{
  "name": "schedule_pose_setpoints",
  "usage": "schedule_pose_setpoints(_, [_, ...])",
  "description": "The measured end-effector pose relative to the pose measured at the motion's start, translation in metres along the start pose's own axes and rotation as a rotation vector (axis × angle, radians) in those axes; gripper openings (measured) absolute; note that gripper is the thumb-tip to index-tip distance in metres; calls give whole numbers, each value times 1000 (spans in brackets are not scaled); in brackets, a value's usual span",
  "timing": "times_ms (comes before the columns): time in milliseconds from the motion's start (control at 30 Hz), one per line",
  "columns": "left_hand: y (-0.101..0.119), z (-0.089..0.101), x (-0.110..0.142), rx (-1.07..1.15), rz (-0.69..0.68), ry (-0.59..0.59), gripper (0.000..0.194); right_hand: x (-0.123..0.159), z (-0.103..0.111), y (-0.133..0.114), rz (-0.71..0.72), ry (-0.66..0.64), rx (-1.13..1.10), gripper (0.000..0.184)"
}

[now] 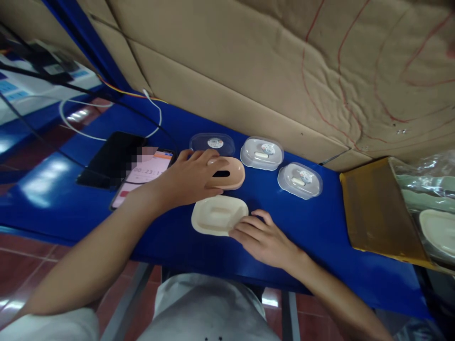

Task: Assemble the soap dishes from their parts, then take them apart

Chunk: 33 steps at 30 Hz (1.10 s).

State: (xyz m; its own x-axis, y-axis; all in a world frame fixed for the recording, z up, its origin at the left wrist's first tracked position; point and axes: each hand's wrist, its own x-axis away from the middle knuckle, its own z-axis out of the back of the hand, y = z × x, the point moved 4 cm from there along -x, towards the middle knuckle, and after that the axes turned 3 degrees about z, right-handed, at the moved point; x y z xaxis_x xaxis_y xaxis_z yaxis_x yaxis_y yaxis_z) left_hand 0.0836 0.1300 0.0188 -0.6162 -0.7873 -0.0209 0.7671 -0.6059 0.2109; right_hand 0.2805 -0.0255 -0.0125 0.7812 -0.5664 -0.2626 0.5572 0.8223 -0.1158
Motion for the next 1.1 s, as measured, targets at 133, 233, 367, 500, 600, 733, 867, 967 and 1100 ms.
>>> schedule_pose_setpoints(133, [-3,-5,-2,18,13,13,73,-6,15,5,11,2,-20,24])
schedule_pose_setpoints(233, [-3,-7,-3,38,-5,43,69,-18,44,37,-77,34,-25,30])
schedule_pose_setpoints(367, [-2,-13,-3,71,14,-47,87,-42,74,110,-347,87,22,46])
schedule_pose_setpoints(500, [0,-22,-4,71,0,-129,97,-63,60,165,-497,-70,18,75])
schedule_pose_setpoints(600, [-1,-23,-3,65,-13,-123,95,-66,45,180,-571,-144,20,85])
schedule_pose_setpoints(733, [-4,-19,-1,63,-13,-123,88,-55,49,172,-562,-156,-30,84])
schedule_pose_setpoints(867, [-10,-17,1,95,11,-116,99,-40,62,164,-612,-254,-222,82])
schedule_pose_setpoints(967, [-13,-17,1,110,12,-111,108,-38,64,162,-614,-348,-389,78])
schedule_pose_setpoints(1100, [-13,-17,0,127,-18,-169,106,-51,63,167,-602,-225,-409,71])
